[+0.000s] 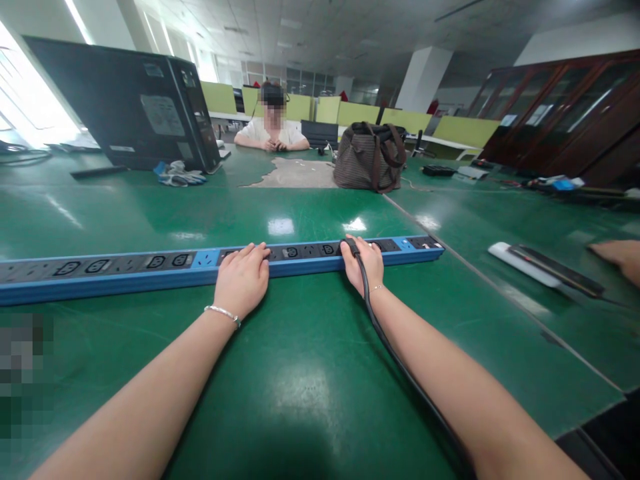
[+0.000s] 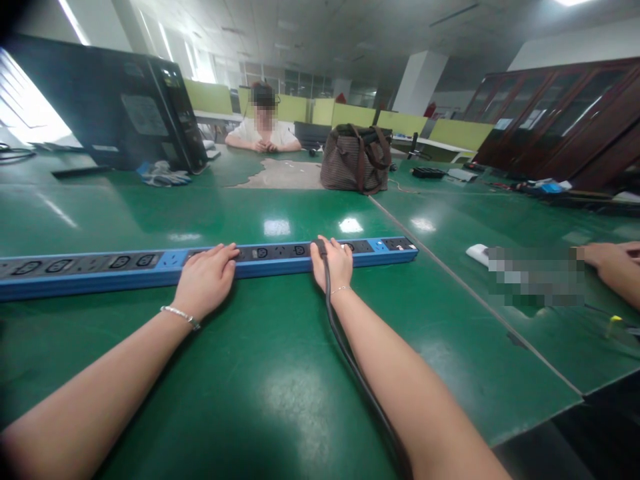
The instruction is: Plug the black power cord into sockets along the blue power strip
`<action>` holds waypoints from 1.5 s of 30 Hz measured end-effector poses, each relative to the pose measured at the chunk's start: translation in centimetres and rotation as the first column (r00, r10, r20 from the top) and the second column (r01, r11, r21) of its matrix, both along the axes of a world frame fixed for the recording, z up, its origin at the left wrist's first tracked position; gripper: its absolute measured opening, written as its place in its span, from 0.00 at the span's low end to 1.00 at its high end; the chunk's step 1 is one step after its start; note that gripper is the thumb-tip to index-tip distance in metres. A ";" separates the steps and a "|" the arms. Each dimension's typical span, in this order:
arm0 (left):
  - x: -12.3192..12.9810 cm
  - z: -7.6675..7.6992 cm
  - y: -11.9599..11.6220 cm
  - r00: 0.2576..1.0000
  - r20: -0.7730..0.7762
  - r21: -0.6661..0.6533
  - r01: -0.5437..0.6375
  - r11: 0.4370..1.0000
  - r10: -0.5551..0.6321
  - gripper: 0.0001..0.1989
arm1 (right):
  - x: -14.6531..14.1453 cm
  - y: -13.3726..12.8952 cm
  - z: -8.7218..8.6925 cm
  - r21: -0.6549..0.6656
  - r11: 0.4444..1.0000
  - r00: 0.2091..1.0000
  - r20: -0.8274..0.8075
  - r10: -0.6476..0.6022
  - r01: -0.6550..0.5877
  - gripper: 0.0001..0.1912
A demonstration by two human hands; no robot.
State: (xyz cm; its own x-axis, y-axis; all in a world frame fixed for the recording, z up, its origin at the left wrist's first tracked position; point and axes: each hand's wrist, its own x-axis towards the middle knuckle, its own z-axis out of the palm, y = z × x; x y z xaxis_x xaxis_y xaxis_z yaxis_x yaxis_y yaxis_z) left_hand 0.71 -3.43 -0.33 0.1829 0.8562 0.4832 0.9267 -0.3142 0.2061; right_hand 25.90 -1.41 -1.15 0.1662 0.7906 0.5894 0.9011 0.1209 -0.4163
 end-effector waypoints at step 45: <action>-0.2 -0.2 0.3 0.998 0.063 -0.015 -0.002 1.000 0.003 0.21 | -13.9 0.0 2.8 -0.221 0.960 0.982 -0.113 0.151 -0.173 0.19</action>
State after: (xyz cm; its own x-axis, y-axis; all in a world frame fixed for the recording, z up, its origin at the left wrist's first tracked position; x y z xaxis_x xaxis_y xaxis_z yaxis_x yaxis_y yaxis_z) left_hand 0.52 -3.15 -0.55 0.1505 0.8640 0.4805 0.9123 -0.3086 0.2691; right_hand 12.01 -1.41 1.65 0.0706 0.9235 0.3770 0.8328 0.1535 -0.5319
